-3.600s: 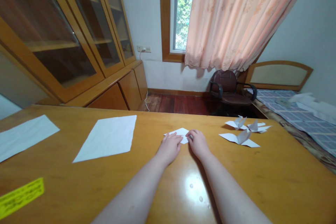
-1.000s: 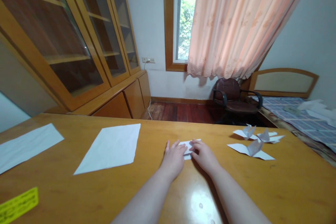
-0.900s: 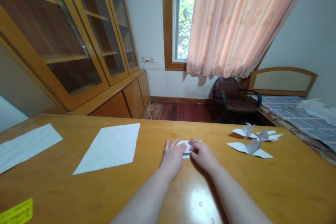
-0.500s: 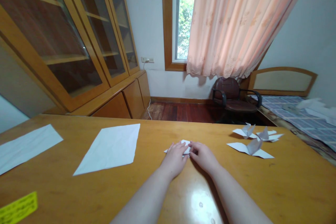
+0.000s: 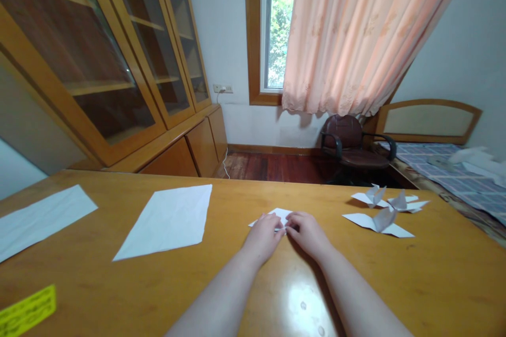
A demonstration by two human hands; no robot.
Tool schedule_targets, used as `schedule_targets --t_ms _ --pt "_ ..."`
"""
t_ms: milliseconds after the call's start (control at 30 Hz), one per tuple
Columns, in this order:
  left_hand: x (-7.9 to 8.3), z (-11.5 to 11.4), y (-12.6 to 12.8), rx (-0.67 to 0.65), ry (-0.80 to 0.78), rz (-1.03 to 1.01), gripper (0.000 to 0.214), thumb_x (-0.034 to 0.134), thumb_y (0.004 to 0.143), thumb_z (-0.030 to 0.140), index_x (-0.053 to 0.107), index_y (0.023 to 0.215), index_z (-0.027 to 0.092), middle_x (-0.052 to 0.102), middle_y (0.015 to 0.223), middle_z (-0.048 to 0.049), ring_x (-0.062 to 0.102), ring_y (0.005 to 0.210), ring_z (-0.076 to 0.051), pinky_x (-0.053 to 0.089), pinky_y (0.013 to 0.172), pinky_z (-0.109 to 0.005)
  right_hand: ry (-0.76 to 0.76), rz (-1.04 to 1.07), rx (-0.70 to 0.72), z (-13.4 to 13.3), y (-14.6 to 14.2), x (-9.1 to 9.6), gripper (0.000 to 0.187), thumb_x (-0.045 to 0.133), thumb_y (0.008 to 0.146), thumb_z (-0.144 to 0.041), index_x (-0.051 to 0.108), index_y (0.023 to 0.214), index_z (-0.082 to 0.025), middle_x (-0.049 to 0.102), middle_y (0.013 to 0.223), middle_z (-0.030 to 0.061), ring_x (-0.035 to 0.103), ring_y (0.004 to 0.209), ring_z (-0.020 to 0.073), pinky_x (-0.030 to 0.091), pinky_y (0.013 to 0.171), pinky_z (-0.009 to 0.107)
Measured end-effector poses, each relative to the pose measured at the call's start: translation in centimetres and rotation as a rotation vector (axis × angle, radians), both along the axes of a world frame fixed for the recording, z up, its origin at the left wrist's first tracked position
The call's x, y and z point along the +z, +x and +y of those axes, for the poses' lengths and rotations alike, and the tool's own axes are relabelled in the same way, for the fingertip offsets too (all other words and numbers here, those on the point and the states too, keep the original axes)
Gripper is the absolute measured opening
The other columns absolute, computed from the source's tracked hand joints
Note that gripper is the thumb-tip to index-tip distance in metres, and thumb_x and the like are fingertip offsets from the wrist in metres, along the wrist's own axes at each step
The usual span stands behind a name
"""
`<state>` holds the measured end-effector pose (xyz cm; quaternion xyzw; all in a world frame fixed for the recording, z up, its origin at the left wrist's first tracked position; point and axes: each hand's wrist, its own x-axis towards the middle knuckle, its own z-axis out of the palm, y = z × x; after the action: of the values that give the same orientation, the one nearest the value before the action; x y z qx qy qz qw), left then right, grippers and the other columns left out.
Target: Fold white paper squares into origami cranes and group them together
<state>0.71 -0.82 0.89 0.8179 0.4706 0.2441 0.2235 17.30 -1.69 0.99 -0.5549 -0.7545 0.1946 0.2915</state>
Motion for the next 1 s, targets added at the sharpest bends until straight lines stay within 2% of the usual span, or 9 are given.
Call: schedule_targets --t_ms 167,333,467,767,1000 --pt "0.16 -0.05 0.00 0.060 -0.001 0.057 0.013 0.053 0.081 0.027 0.060 0.075 0.018 0.064 0.085 -0.0040 0.055 0.082 -0.019 0.040 0.072 -0.028 -0.004 0.022 0.025 -0.03 0.00 -0.05 0.013 0.059 0.078 -0.024 0.067 0.069 -0.020 0.067 0.089 0.0062 0.059 0.082 0.0177 0.042 0.080 0.030" --pt "0.18 0.01 -0.02 0.127 -0.057 0.083 0.018 0.050 0.084 0.030 0.062 0.076 0.018 0.064 0.080 -0.0036 0.056 0.078 -0.018 0.038 0.067 -0.027 0.025 -0.005 0.047 -0.08 -0.19 0.06 0.020 0.058 0.081 -0.033 0.066 0.068 -0.020 0.066 0.080 0.0054 0.057 0.079 0.0178 0.041 0.078 0.030" --pt "0.27 0.02 -0.04 0.117 -0.086 0.037 0.011 0.053 0.083 0.025 0.062 0.087 0.021 0.066 0.087 -0.0018 0.057 0.084 -0.017 0.039 0.070 -0.026 0.040 0.007 0.024 -0.15 -0.21 0.00 0.014 0.060 0.079 -0.029 0.064 0.070 -0.019 0.064 0.084 0.0052 0.056 0.081 0.0179 0.041 0.077 0.030" --pt "-0.19 0.24 0.03 0.090 -0.095 0.041 0.024 0.053 0.080 0.014 0.063 0.100 0.023 0.065 0.100 -0.0029 0.055 0.096 -0.019 0.039 0.083 -0.029 -0.007 -0.010 -0.027 0.20 0.02 -0.36 0.001 0.062 0.074 -0.019 0.062 0.075 -0.019 0.061 0.092 0.0052 0.054 0.090 0.0190 0.041 0.083 0.032" --pt "-0.56 0.30 0.03 0.040 -0.024 0.088 0.021 0.049 0.084 0.018 0.068 0.092 0.022 0.063 0.096 -0.0046 0.053 0.095 -0.020 0.040 0.086 -0.032 0.005 -0.057 0.007 0.44 0.17 -0.82 0.019 0.058 0.079 -0.019 0.067 0.095 -0.022 0.063 0.107 0.0066 0.054 0.102 0.0202 0.039 0.091 0.035"
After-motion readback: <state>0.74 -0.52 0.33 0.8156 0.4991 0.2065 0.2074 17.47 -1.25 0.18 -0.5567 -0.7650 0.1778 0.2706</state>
